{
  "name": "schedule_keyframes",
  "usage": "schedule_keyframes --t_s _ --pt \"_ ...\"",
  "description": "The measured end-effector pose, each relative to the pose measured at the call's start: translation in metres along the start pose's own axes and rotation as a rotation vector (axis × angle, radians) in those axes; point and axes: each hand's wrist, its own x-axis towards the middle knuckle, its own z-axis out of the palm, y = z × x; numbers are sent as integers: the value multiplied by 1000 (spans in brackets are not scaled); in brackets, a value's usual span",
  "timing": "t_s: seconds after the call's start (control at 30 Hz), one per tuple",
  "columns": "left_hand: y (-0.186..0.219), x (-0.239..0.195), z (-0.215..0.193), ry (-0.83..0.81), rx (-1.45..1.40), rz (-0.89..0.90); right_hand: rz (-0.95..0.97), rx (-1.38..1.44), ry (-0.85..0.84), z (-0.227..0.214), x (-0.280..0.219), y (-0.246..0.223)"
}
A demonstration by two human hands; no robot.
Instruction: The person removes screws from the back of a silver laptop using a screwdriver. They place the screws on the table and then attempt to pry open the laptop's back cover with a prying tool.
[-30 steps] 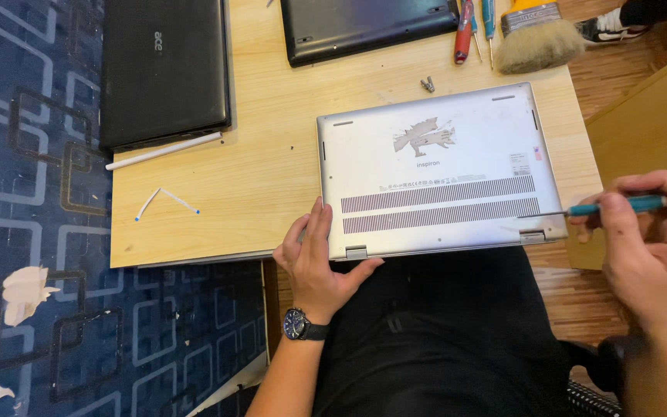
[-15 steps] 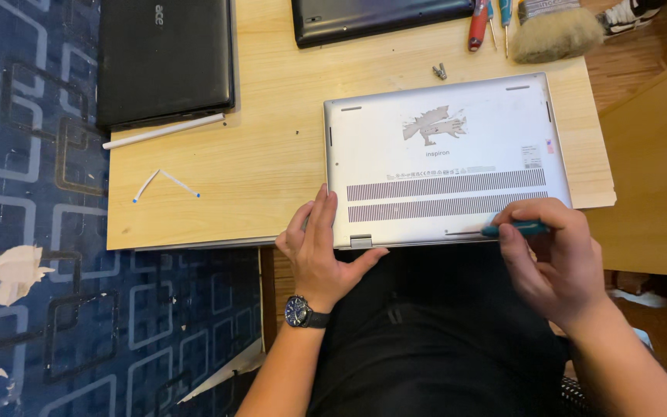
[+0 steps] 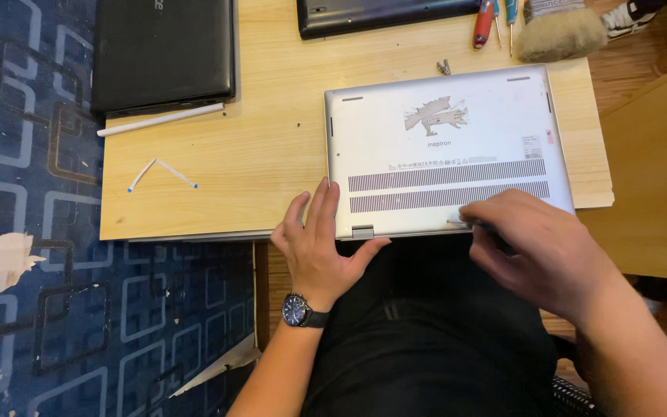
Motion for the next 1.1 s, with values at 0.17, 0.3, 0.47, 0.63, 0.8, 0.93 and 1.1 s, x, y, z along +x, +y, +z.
schedule_keyframes --t_s 0.17,0.3,0.47,0.63,0.8,0.93,1.1 --pt "5 9 -11 -58 -16 -32 70 -475 14 -15 20 -11" --pt "15 23 -31 -193 -33 -86 240 -583 -305 -20 31 1" --pt "27 46 -33 -201 -91 61 188 -321 -456 -27 47 -3" --pt "36 62 -17 -263 -51 180 -23 -199 -417 -24 48 5" --pt "32 61 -11 -226 -57 205 -27 -204 -517 -24 53 1" --pt "32 61 -11 -182 -63 206 43 -262 -602 -26 63 -4" --pt "32 60 -8 -171 -91 177 371 -589 -704 -18 57 14"
